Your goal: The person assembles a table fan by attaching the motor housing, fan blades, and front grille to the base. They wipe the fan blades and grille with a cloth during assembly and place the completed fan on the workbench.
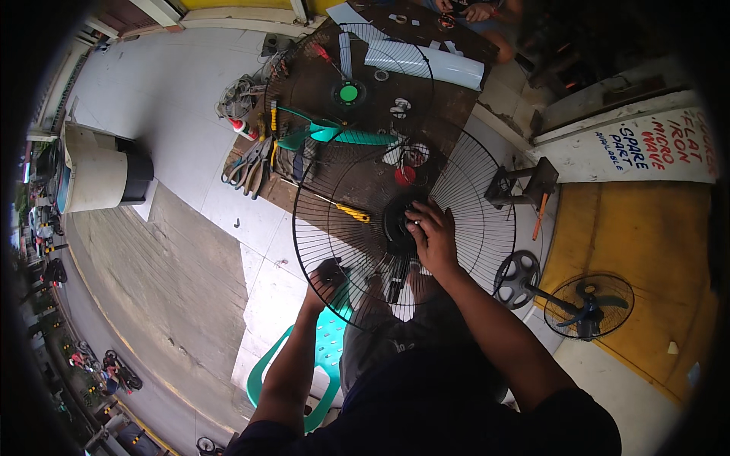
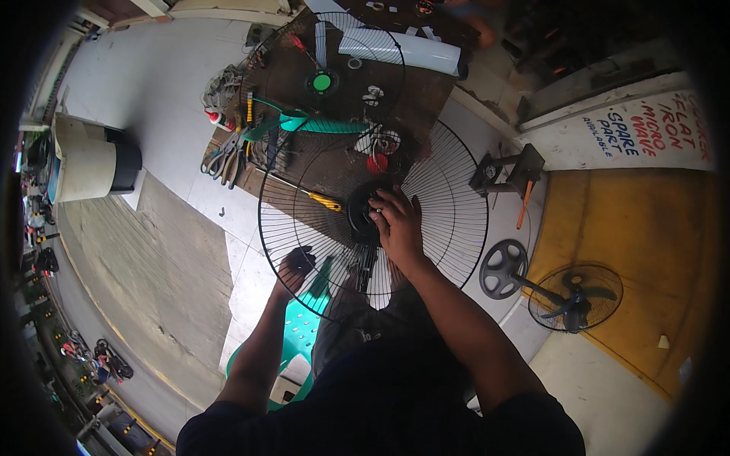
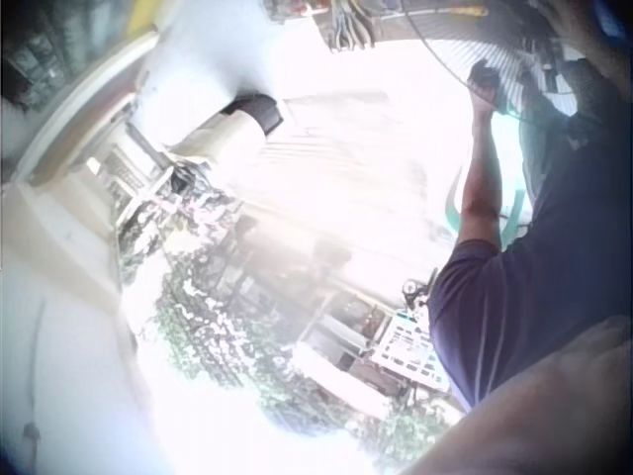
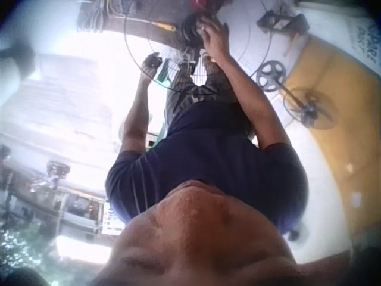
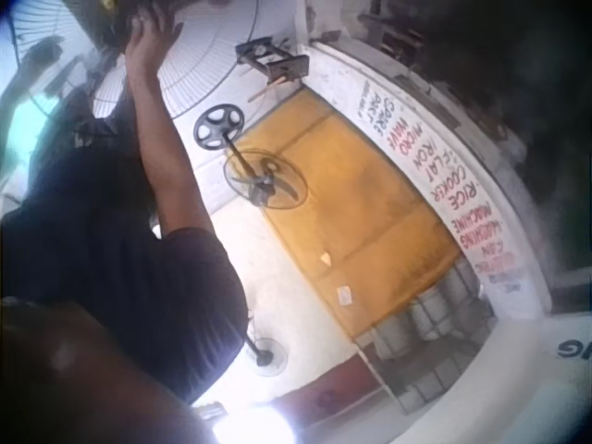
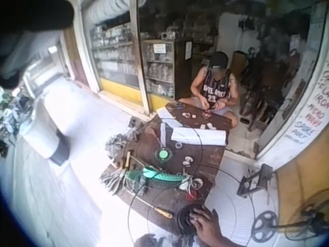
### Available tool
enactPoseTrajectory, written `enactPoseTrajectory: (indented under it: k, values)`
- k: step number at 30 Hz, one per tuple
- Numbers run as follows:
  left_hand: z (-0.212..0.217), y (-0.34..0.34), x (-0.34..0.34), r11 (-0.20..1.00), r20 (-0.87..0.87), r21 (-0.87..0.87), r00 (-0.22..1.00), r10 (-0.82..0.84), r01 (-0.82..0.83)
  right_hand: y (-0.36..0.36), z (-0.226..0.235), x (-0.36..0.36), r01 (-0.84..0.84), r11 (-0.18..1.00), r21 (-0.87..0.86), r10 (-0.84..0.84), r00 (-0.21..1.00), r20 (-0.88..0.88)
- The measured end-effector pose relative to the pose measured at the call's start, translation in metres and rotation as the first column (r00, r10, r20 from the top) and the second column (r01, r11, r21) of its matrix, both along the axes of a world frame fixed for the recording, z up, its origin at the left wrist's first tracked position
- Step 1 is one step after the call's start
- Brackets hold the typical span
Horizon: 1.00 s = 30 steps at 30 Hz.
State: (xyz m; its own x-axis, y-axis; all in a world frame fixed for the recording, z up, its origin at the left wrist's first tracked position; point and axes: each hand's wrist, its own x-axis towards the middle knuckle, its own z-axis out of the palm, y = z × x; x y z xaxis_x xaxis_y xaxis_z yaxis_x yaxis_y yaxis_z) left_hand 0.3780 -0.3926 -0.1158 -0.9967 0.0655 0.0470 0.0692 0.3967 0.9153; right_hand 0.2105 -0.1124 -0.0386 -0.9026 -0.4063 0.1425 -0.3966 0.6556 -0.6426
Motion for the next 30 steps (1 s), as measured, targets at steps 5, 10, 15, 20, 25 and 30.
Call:
enactPoseTrajectory:
  k: [5,10,15,20,25,30]
  values:
    - [0.066,-0.098,-0.123,0.856,-0.089,0.079,0.852,0.516,-0.511,0.009,-0.003,0.000,0.020,0.990,-0.138,-0.015,0.999,0.037]
    - [0.141,-0.101,-0.261,0.981,0.160,-0.027,0.967,0.196,-0.194,0.017,-0.010,0.008,0.062,0.976,-0.207,-0.055,0.998,0.042]
    - [0.221,-0.094,-0.337,0.939,-0.095,-0.318,0.990,0.107,-0.133,0.031,-0.013,0.019,0.044,0.977,-0.207,-0.047,0.999,-0.009]
    - [0.317,-0.105,-0.425,0.861,-0.255,-0.481,0.966,0.043,-0.165,0.039,-0.019,0.018,0.038,0.961,-0.275,-0.049,0.998,-0.031]
    - [0.383,-0.165,-0.492,0.856,-0.281,-0.149,0.851,0.443,-0.495,0.030,-0.018,0.017,0.097,0.954,-0.283,-0.103,0.995,-0.007]
    - [0.192,-0.210,-0.464,0.463,0.370,0.531,0.686,0.626,-0.710,0.009,-0.008,0.022,0.151,0.961,-0.233,-0.160,0.987,-0.021]
